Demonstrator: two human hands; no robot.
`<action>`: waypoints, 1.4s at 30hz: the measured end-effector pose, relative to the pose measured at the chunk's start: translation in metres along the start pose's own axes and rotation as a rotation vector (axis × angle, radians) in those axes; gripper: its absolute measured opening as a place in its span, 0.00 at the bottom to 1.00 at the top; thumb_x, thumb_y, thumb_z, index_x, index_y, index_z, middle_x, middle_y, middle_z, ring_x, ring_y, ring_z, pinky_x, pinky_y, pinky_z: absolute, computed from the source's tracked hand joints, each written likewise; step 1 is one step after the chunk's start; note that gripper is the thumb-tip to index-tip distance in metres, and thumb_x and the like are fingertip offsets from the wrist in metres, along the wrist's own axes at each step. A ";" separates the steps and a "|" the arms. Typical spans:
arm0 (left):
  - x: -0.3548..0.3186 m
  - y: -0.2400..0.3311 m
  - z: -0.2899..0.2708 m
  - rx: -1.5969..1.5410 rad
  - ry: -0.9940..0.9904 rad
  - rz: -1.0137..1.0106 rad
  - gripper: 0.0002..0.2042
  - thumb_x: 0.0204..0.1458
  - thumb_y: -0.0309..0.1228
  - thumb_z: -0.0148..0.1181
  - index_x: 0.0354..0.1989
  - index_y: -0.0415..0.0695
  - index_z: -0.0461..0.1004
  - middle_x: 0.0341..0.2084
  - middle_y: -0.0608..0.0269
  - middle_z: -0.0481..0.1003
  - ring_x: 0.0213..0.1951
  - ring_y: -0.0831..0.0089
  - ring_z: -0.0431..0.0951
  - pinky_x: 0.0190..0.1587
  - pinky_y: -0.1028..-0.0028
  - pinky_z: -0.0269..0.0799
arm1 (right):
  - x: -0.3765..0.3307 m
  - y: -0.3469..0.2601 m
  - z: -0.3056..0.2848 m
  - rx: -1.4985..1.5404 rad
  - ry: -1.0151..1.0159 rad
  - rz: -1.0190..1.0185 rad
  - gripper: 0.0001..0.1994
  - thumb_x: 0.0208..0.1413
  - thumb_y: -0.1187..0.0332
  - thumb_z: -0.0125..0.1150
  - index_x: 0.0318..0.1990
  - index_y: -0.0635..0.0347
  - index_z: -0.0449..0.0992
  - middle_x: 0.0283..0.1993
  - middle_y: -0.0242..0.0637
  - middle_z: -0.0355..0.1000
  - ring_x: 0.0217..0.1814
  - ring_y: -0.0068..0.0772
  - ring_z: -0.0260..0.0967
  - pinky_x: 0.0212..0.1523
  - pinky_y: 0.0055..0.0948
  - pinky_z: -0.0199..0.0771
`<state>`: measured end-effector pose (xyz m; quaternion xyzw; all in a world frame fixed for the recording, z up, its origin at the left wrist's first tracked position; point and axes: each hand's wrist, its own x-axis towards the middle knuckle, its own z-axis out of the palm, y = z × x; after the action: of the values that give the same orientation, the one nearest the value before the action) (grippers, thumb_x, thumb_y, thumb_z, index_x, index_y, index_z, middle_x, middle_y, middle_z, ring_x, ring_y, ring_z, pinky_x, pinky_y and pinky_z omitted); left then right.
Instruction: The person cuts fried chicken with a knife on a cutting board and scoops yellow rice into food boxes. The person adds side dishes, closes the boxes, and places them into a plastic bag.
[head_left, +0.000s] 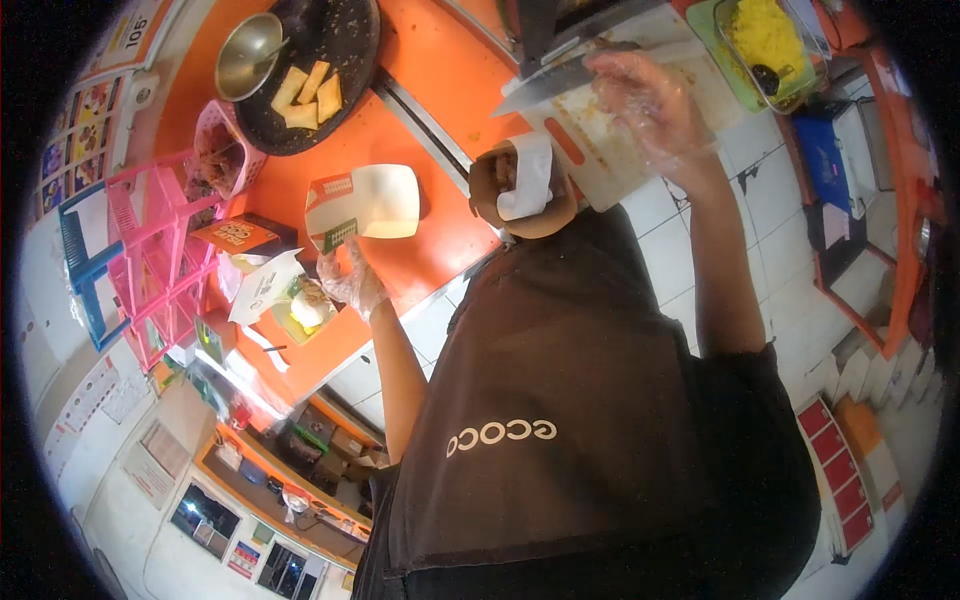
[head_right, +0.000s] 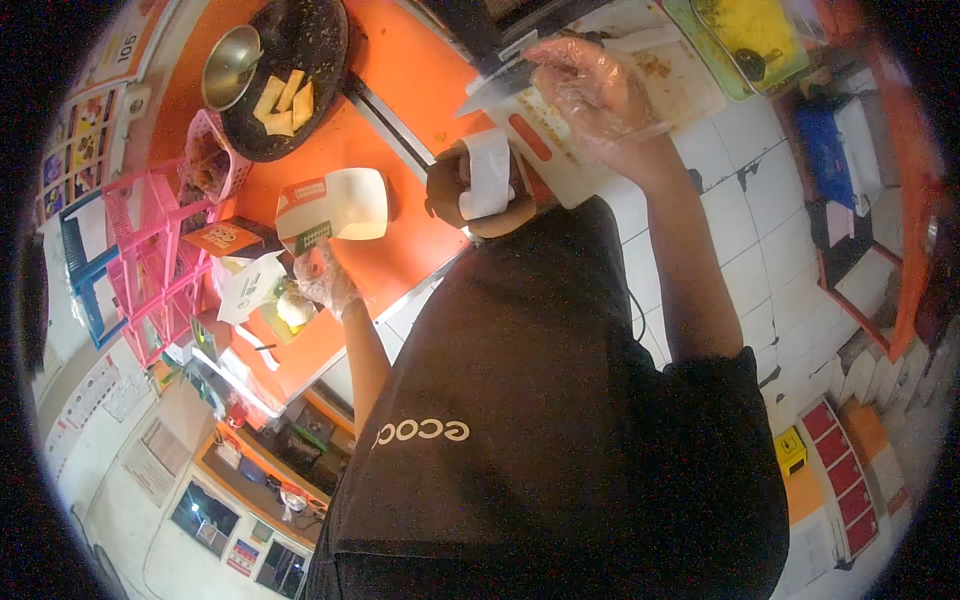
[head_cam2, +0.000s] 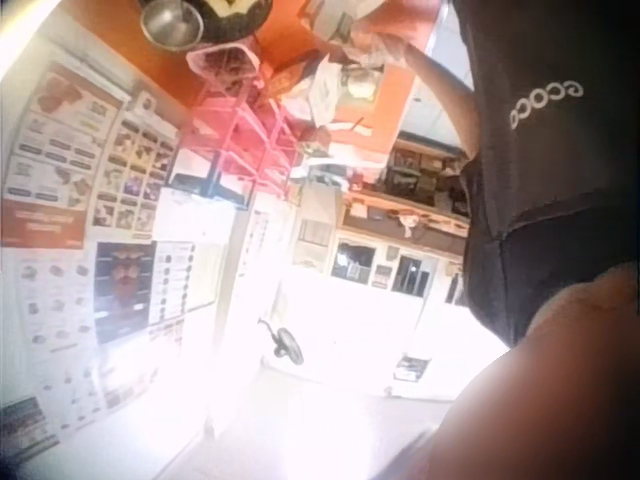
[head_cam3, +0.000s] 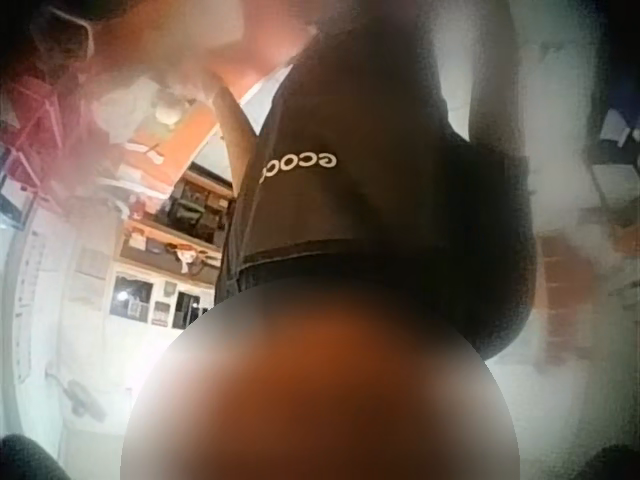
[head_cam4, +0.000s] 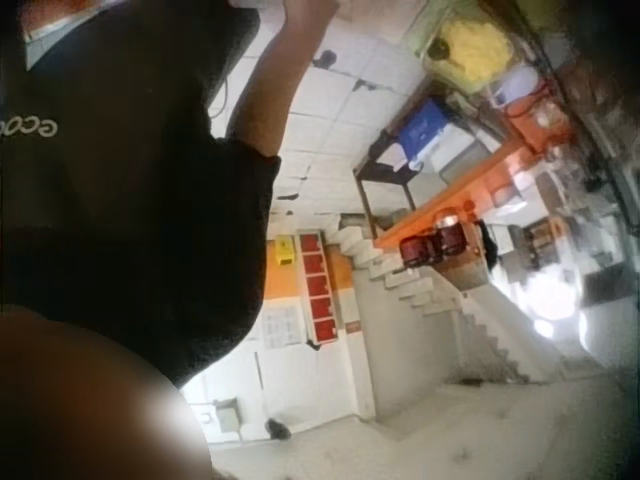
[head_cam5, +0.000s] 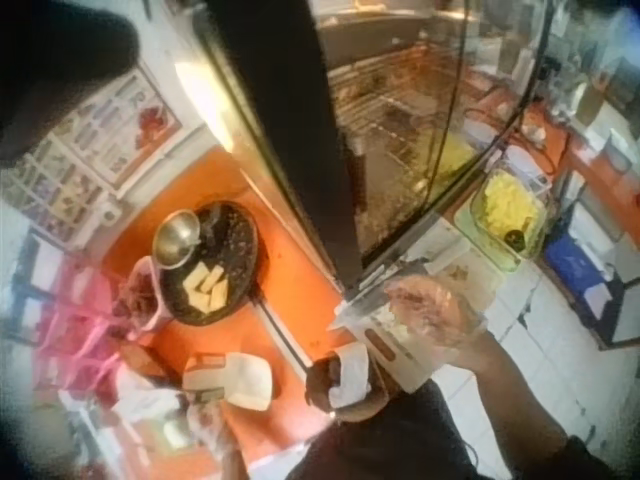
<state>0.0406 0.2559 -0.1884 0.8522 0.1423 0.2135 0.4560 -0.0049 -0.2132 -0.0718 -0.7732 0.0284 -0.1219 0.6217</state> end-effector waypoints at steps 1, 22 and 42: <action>0.000 -0.002 0.002 0.015 0.025 -0.015 0.13 0.50 0.25 0.73 0.44 0.36 0.80 0.42 0.59 0.79 0.47 0.68 0.76 0.56 0.65 0.70 | 0.002 -0.008 0.005 -0.056 -0.003 -0.014 0.13 0.65 0.66 0.60 0.52 0.63 0.78 0.50 0.38 0.78 0.53 0.24 0.73 0.55 0.29 0.73; 0.008 -0.016 0.031 -0.341 -0.024 -0.077 0.15 0.65 0.29 0.53 0.55 0.32 0.71 0.49 0.50 0.76 0.50 0.65 0.76 0.55 0.68 0.71 | 0.087 -0.081 0.119 -0.067 -0.354 0.004 0.09 0.62 0.76 0.57 0.47 0.68 0.78 0.42 0.42 0.78 0.46 0.29 0.78 0.45 0.28 0.77; 0.019 -0.032 0.013 0.056 -0.133 0.152 0.11 0.63 0.31 0.52 0.48 0.38 0.74 0.44 0.48 0.75 0.46 0.50 0.74 0.51 0.56 0.68 | 0.289 0.032 0.403 -1.163 -0.558 -0.499 0.17 0.54 0.68 0.60 0.52 0.55 0.77 0.46 0.47 0.76 0.51 0.52 0.75 0.48 0.47 0.78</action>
<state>0.0618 0.2722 -0.2174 0.8852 0.0525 0.1864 0.4230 0.3685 0.1077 -0.1381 -0.9668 -0.2507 -0.0227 0.0436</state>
